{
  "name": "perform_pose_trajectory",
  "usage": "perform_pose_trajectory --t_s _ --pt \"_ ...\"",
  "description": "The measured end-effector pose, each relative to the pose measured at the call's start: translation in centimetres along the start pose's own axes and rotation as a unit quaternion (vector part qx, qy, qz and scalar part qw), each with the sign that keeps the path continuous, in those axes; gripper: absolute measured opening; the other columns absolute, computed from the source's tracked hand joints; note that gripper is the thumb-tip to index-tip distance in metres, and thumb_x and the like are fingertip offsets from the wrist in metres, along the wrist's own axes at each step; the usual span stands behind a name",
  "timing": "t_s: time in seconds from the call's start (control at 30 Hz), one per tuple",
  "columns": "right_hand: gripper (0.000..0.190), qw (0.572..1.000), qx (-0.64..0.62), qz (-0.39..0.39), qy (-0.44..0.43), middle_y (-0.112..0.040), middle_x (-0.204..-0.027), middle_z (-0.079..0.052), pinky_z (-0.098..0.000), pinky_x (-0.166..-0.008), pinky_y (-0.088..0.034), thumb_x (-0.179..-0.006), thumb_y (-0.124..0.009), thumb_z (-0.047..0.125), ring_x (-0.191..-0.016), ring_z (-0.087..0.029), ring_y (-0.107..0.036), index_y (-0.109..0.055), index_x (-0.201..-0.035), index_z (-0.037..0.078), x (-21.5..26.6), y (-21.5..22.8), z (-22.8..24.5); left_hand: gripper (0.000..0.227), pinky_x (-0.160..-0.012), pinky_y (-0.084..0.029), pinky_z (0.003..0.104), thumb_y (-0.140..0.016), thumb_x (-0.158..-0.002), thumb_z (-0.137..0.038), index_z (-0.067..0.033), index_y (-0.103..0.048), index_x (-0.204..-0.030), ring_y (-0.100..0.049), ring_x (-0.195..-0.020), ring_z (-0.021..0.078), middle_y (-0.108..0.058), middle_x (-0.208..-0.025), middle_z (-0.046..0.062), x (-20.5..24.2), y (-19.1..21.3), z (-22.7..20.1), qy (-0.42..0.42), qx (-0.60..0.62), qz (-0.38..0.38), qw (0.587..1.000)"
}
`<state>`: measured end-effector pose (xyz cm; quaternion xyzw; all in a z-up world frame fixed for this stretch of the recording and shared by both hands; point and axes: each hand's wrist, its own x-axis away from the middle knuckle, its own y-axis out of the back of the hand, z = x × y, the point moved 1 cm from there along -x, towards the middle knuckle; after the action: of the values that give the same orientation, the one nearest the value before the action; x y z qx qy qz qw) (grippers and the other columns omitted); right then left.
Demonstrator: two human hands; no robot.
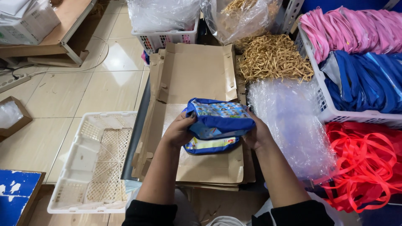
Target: Inspecting and organizing blue pencil cases on a cardboard sheet in a stockroom environment
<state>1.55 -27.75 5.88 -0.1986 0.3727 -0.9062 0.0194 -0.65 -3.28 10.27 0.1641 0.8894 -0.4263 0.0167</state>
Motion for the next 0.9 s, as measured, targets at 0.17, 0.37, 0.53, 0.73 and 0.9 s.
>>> perform_pose_trajectory --t_s 0.17,0.37,0.53,0.73,0.9 --pt "0.039 0.995 -0.019 0.085 0.041 -0.076 -0.103 -0.015 -0.0383 -0.091 -0.057 -0.104 -0.056 0.041 -0.09 -0.027 -0.076 -0.069 -0.114 0.006 0.4 0.3 1.6 0.022 -0.063 -0.06 0.043 -0.065 -0.089 -0.006 0.0033 -0.065 -0.069 -0.065 -0.051 0.0268 -0.059 -0.055 0.017 -0.4 5.9 1.2 0.013 -0.003 0.053 0.998" --pt "0.065 0.929 -0.054 0.358 0.083 -0.067 -0.127 -0.024 -0.0577 -0.11 -0.043 -0.104 -0.035 0.056 -0.117 -0.041 -0.065 -0.057 -0.138 0.005 0.9 0.7 2.2 0.029 -0.074 -0.06 0.038 -0.059 -0.1 -0.023 -0.0013 -0.067 -0.083 -0.069 -0.063 0.0227 -0.067 -0.067 0.015 -0.2 -1.2 -1.7 -0.031 0.011 -0.012 0.999" --pt "0.086 0.875 -0.034 0.455 0.161 -0.053 -0.142 -0.033 -0.0681 -0.114 -0.031 -0.09 -0.059 0.06 -0.131 -0.049 -0.053 -0.041 -0.149 0.0 2.5 -2.1 1.2 0.031 -0.078 -0.059 0.039 -0.056 -0.1 -0.032 -0.0019 -0.061 -0.096 -0.067 -0.069 0.0227 -0.064 -0.077 0.015 -0.8 -0.2 -0.1 0.0 -0.021 -0.052 0.998" --pt "0.051 0.952 -0.112 0.274 0.082 -0.074 -0.121 -0.015 -0.0558 -0.116 -0.04 -0.101 -0.046 0.047 -0.116 -0.036 -0.068 -0.067 -0.132 0.013 3.9 -3.6 1.1 0.045 -0.084 -0.059 0.04 -0.05 -0.099 -0.045 -0.0026 -0.05 -0.115 -0.064 -0.078 0.0227 -0.06 -0.092 0.015 -1.2 1.2 1.6 0.054 -0.072 -0.114 0.989" --pt "0.039 0.947 -0.142 0.27 0.103 -0.074 -0.117 -0.02 -0.0561 -0.112 -0.045 -0.104 -0.047 0.035 -0.109 -0.039 -0.071 -0.067 -0.125 0.009 5.5 -5.4 1.0 0.065 -0.09 -0.058 0.042 -0.045 -0.099 -0.057 -0.0032 -0.04 -0.135 -0.061 -0.086 0.0227 -0.056 -0.107 0.015 -1.4 2.9 2.2 0.103 -0.12 -0.172 0.972"
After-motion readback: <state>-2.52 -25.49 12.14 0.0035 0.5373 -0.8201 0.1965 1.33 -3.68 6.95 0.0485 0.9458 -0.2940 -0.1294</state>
